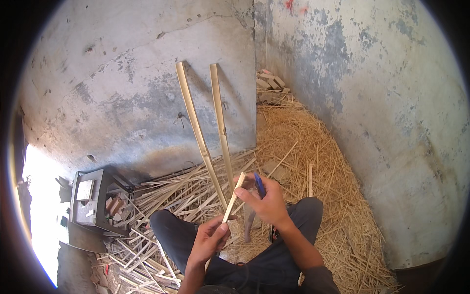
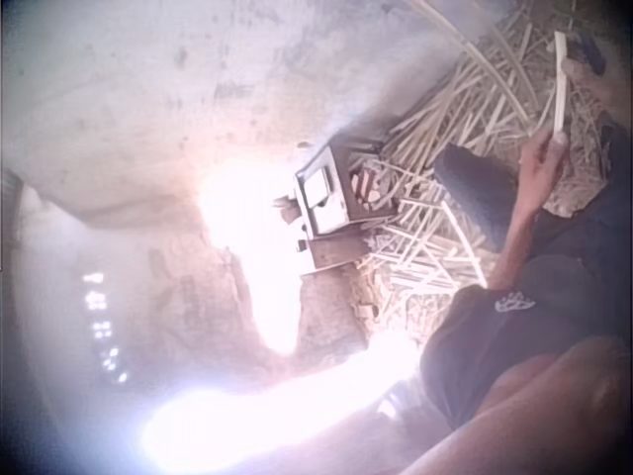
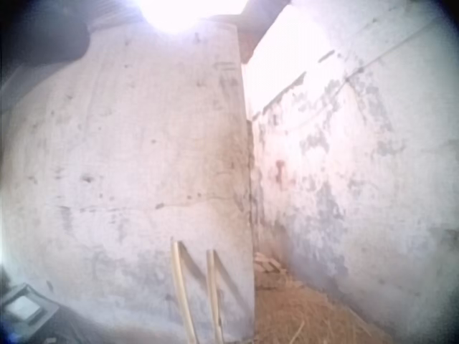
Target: The person sits on a straw-covered floor and uses a knife to split a long bamboo pole into thin strips. They hold the bamboo with one hand and use the knife in the other to shave and separate the material, occasionally using a larger blade to assist in splitting the pole.
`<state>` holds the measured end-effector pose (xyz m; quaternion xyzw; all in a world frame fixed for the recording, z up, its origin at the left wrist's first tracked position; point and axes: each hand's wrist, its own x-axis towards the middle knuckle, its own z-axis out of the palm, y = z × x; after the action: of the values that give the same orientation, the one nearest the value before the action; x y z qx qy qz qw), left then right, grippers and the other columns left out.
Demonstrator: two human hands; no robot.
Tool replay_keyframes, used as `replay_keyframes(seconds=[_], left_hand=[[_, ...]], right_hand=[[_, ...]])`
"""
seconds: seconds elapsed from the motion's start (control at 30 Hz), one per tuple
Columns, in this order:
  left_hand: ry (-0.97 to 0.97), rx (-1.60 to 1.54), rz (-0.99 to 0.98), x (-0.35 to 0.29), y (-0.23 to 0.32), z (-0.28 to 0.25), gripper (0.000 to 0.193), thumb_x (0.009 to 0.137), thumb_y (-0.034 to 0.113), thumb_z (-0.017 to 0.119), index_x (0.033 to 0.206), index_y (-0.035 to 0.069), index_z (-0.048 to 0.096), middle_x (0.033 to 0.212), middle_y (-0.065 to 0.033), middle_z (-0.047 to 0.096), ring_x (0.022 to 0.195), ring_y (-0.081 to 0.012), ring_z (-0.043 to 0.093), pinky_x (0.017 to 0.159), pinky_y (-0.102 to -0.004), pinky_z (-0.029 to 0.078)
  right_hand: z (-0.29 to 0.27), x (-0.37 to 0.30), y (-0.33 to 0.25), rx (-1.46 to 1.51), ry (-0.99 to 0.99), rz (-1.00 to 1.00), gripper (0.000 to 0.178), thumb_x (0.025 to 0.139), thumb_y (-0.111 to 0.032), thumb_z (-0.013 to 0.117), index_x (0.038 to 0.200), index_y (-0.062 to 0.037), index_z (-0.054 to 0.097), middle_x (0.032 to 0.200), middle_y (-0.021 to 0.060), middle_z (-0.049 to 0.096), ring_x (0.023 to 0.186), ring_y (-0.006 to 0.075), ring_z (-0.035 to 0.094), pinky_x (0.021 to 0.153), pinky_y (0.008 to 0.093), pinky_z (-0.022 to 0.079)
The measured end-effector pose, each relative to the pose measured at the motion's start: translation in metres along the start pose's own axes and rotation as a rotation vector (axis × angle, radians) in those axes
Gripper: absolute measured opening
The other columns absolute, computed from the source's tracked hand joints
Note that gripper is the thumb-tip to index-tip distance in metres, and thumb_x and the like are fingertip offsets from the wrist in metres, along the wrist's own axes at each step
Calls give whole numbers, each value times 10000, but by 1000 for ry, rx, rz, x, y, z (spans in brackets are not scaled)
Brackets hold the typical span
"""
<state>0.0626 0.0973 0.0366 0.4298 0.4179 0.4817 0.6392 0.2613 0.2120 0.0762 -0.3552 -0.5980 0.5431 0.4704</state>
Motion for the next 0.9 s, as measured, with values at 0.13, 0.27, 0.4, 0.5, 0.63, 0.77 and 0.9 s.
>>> replay_keyframes(seconds=[0.13, 0.27, 0.4, 0.5, 0.63, 0.77, 0.9], left_hand=[[35, -7, 68, -3, -6, 0, 459, 1147, 282, 592, 1478, -36, 589, 796, -16, 569, 619, -71, 531, 564, -237, 434], [-60, -140, 0, -12, -31, -23, 472, 1138, 276, 613, 1483, -46, 590, 834, -49, 599, 604, -79, 550, 557, -233, 449], [-16, -63, -54, -25, -39, -28, 483, 1149, 291, 599, 1483, -57, 604, 822, -33, 596, 544, -54, 495, 512, -211, 405], [53, -18, 15, -26, -33, -21, 468, 1156, 277, 585, 1477, -61, 616, 789, -7, 579, 525, -35, 462, 491, -200, 373], [109, 22, 79, -23, -20, -14, 437, 1160, 239, 574, 1478, -56, 622, 751, 32, 550, 543, -22, 444, 498, -199, 350], [113, 102, 100, -18, -14, -10, 422, 1152, 197, 589, 1499, -42, 616, 749, 51, 534, 578, -19, 431, 524, -204, 338], [185, 126, 106, -19, -7, -5, 387, 1101, 131, 673, 1465, -1, 672, 852, 10, 654, 721, -37, 526, 629, -230, 434]], right_hand=[[-5, 2, -3, 36, -30, 5, 339, 1008, -182, 782, 1278, 18, 741, 1030, 54, 784, 1008, 113, 713, 960, 310, 545], [-10, 3, -5, 20, -58, -10, 358, 1011, -176, 777, 1301, 26, 724, 1038, 57, 777, 1011, 127, 716, 955, 300, 544], [-10, 0, 6, 34, 29, -89, 363, 1020, -215, 769, 1283, 29, 716, 1035, 59, 762, 971, 133, 714, 886, 293, 552], [-15, -6, 20, -36, 95, -257, 367, 1019, -282, 765, 1217, 23, 716, 992, 79, 749, 882, 146, 724, 775, 308, 558], [-25, -17, 14, -571, 6, -487, 393, 999, -377, 777, 1098, 0, 726, 908, 107, 726, 732, 201, 732, 633, 342, 545], [-21, -20, 13, -766, -19, -645, 383, 958, -408, 815, 1028, -37, 753, 837, 81, 707, 656, 241, 708, 577, 351, 533], [-18, -20, 10, -814, 33, -699, 366, 937, -413, 836, 1008, -61, 764, 800, 53, 699, 621, 223, 694, 553, 343, 521]])
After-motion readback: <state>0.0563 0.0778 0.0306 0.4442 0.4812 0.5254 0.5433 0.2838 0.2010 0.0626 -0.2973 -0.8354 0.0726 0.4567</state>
